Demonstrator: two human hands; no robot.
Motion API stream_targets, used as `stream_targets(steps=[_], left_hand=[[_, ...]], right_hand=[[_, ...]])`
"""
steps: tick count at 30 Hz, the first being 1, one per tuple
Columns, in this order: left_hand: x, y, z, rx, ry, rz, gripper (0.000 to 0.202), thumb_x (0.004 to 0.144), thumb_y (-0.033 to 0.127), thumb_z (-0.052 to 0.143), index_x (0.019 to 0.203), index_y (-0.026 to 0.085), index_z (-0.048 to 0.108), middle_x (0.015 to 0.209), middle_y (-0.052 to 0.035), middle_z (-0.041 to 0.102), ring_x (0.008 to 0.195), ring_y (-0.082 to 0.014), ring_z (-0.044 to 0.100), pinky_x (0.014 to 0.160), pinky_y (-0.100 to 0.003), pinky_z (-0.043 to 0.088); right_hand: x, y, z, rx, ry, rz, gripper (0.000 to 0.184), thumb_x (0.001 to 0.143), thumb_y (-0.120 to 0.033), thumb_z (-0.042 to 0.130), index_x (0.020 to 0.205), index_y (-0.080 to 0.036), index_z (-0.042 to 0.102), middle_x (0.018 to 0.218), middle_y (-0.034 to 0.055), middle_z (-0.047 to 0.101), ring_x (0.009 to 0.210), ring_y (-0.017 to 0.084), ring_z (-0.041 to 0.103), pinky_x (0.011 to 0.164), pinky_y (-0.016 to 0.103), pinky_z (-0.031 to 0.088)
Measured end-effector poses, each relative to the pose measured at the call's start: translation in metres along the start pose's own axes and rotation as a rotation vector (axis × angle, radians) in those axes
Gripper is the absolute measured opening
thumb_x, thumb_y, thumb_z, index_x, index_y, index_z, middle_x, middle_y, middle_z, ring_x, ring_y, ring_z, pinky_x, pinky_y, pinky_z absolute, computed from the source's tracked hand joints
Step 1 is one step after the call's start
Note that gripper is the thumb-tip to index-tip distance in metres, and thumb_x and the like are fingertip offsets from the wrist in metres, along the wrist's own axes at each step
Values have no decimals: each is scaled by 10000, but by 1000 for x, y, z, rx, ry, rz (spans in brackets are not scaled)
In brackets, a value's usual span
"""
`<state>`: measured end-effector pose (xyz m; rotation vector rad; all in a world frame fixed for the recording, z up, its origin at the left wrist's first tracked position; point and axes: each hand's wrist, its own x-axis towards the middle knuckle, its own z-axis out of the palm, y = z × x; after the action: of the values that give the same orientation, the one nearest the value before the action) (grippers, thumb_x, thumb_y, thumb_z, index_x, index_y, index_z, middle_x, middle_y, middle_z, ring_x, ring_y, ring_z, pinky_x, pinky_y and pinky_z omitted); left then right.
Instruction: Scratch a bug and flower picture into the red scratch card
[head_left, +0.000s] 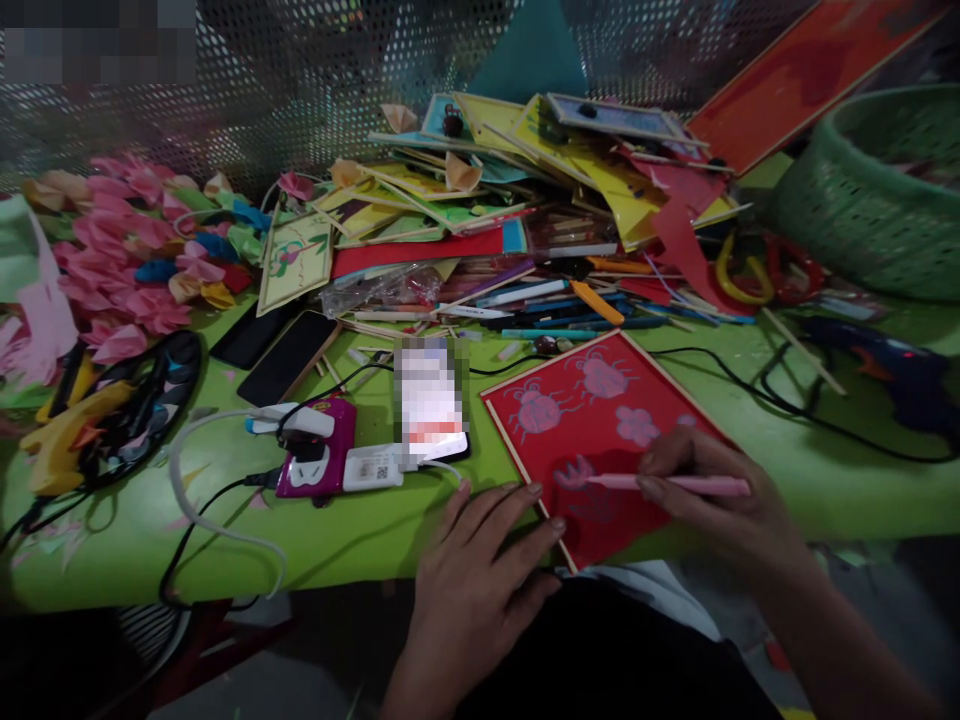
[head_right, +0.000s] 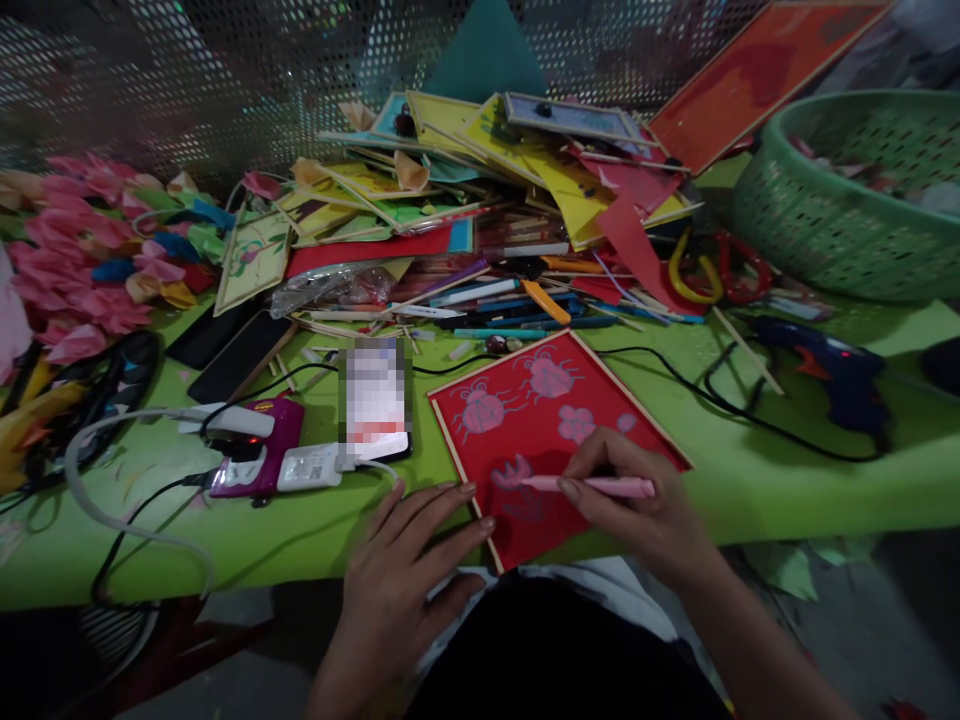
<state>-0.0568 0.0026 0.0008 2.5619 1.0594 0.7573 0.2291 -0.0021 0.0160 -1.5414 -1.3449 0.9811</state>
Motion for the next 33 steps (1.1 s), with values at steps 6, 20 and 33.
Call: stream_targets(steps=[6, 20, 33], left_hand=[[-2, -1, 4, -18, 17, -15, 365, 1003, 420, 680, 1364, 369, 677, 1525, 60, 627, 1374, -172, 579, 1305, -378, 211], [-2, -2, 3, -31, 8, -8, 365, 1022, 427, 646, 1381, 368, 667, 1549, 72, 604, 1378, -167, 563, 1316, -369, 180], [-1, -2, 3, 7, 2, -1, 352, 1034, 433, 617, 1377, 368, 669, 1530, 53, 623, 1366, -181, 582, 1299, -403, 240]], right_hand=[[-1, -4, 5, -35, 149, -5, 336, 850, -517, 818, 702, -250, 678, 677, 2, 632, 614, 180, 561, 566, 311, 431], [4, 4, 2, -62, 99, -90, 213, 902, -412, 788, 780, -258, 706, 727, 1, 676, 647, 178, 618, 591, 294, 487], [2, 6, -1, -50, 55, -53, 208, 914, -391, 776, 784, -255, 688, 724, -4, 664, 643, 173, 606, 581, 287, 473]])
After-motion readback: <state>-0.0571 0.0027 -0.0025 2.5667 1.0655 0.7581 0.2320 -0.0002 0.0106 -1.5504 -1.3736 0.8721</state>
